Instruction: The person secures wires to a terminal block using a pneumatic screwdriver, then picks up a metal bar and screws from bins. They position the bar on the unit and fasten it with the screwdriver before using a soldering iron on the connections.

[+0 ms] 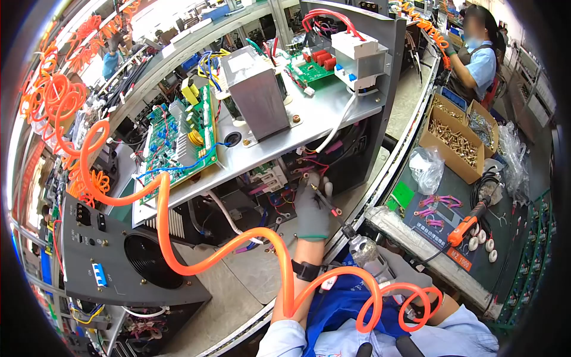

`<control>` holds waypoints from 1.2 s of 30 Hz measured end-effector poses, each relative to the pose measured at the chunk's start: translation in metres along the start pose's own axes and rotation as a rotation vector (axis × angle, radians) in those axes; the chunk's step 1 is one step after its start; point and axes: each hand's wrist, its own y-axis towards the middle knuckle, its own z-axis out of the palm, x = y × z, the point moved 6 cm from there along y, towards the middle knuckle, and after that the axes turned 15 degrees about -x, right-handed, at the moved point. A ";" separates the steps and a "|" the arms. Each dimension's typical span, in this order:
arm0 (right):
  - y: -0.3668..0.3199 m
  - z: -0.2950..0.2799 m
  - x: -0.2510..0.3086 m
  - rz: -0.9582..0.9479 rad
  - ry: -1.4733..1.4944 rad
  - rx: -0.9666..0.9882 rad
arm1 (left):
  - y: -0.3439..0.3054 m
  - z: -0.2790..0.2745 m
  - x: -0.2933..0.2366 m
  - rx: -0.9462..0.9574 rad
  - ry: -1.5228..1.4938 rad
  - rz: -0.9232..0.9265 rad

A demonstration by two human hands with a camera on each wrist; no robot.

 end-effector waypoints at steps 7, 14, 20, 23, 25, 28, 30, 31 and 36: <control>0.017 0.012 0.003 0.091 0.031 0.006 | -0.015 0.008 -0.027 -0.055 0.367 0.681; 0.028 0.023 0.008 0.102 0.319 0.131 | -0.018 0.013 -0.034 -0.032 0.399 0.767; 0.037 0.024 0.008 0.097 0.186 0.078 | -0.012 0.011 -0.035 -0.041 0.388 0.756; 0.043 0.022 0.004 0.055 0.115 0.108 | -0.011 0.006 -0.035 -0.066 0.451 0.753; 0.046 0.017 0.003 0.057 0.033 0.112 | -0.013 0.007 -0.033 -0.082 0.428 0.738; 0.039 0.022 0.014 0.119 0.084 0.093 | -0.017 0.011 -0.032 -0.107 0.412 0.705; 0.037 0.024 0.017 0.176 0.215 0.074 | -0.015 0.012 -0.032 -0.115 0.416 0.691; 0.037 0.024 0.017 0.159 0.237 0.096 | -0.012 0.012 -0.031 -0.109 0.448 0.672; 0.038 0.030 0.023 0.140 0.253 0.105 | 0.003 0.010 -0.026 -0.105 0.441 0.640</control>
